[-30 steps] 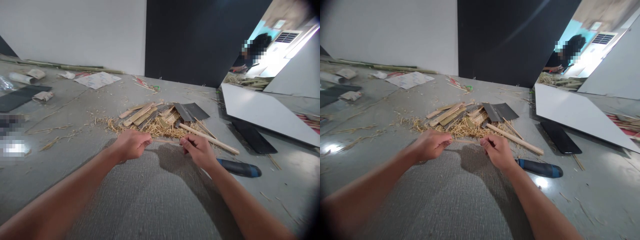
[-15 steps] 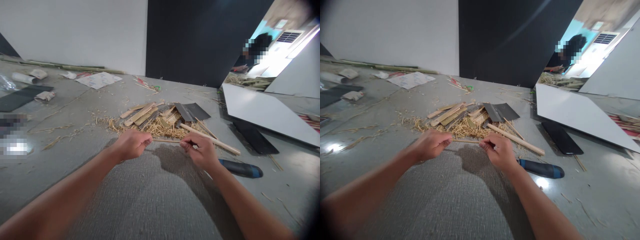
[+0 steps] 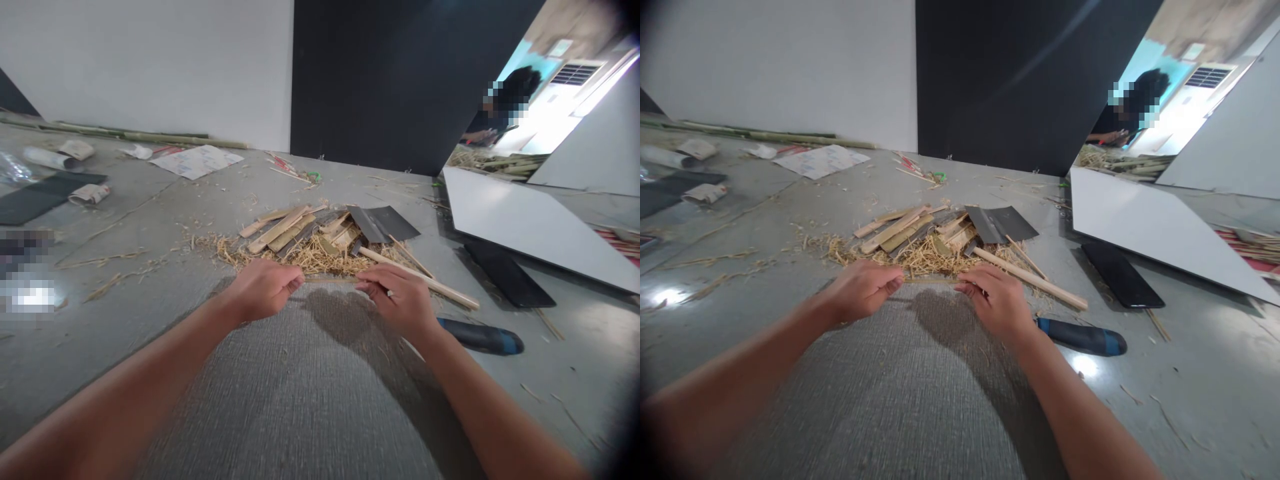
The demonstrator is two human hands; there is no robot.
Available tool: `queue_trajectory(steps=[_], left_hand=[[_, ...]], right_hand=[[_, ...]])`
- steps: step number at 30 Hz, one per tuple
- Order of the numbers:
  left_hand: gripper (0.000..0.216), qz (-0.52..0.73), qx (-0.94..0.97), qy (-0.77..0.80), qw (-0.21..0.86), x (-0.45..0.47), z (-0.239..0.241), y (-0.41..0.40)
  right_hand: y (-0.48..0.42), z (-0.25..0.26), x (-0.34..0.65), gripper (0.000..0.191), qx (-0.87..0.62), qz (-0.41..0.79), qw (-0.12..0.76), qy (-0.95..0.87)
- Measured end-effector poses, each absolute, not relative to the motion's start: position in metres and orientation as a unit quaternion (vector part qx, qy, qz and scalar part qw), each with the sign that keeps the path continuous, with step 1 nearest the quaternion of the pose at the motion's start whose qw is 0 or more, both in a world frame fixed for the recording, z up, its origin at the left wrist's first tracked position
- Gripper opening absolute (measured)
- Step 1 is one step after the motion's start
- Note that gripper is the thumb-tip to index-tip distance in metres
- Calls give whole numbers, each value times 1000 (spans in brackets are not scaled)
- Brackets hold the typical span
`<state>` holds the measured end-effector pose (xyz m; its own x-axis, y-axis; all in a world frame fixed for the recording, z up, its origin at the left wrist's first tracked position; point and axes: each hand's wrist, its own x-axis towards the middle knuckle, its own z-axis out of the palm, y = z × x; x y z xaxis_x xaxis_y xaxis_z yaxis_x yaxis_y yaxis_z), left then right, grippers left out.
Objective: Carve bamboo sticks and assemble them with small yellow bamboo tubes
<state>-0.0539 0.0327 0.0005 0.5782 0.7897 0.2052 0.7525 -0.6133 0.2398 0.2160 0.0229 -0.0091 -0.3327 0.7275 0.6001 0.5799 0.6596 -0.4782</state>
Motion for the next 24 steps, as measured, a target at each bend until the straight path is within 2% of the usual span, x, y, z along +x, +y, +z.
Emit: queue_trajectory(steps=[2, 5, 7, 10, 13, 17, 20, 24], left_hand=[[26, 144, 888, 433, 59, -54, -1, 33], [30, 136, 893, 425, 54, -53, -3, 33], [30, 129, 896, 423, 50, -52, -4, 33], [29, 126, 894, 428, 50, -52, -2, 33], [26, 140, 885, 439, 70, -54, 0, 33], [24, 161, 885, 432, 67, -56, -1, 34], [24, 174, 888, 421, 68, -56, -5, 34], [23, 182, 892, 406, 83, -54, -7, 32]], right_hand=[[22, -10, 216, 18, -425, 148, 402, -797], [20, -12, 214, 40, -472, 316, 374, -733], [20, -13, 214, 43, -491, 363, 359, -706], [21, -12, 215, 27, -491, 256, 359, -751], [23, -11, 218, 27, -458, 144, 372, -794], [25, -12, 219, 11, -423, 78, 394, -812], [24, -9, 217, 10, -397, 89, 406, -818], [19, -7, 217, 29, -428, 212, 368, -798]])
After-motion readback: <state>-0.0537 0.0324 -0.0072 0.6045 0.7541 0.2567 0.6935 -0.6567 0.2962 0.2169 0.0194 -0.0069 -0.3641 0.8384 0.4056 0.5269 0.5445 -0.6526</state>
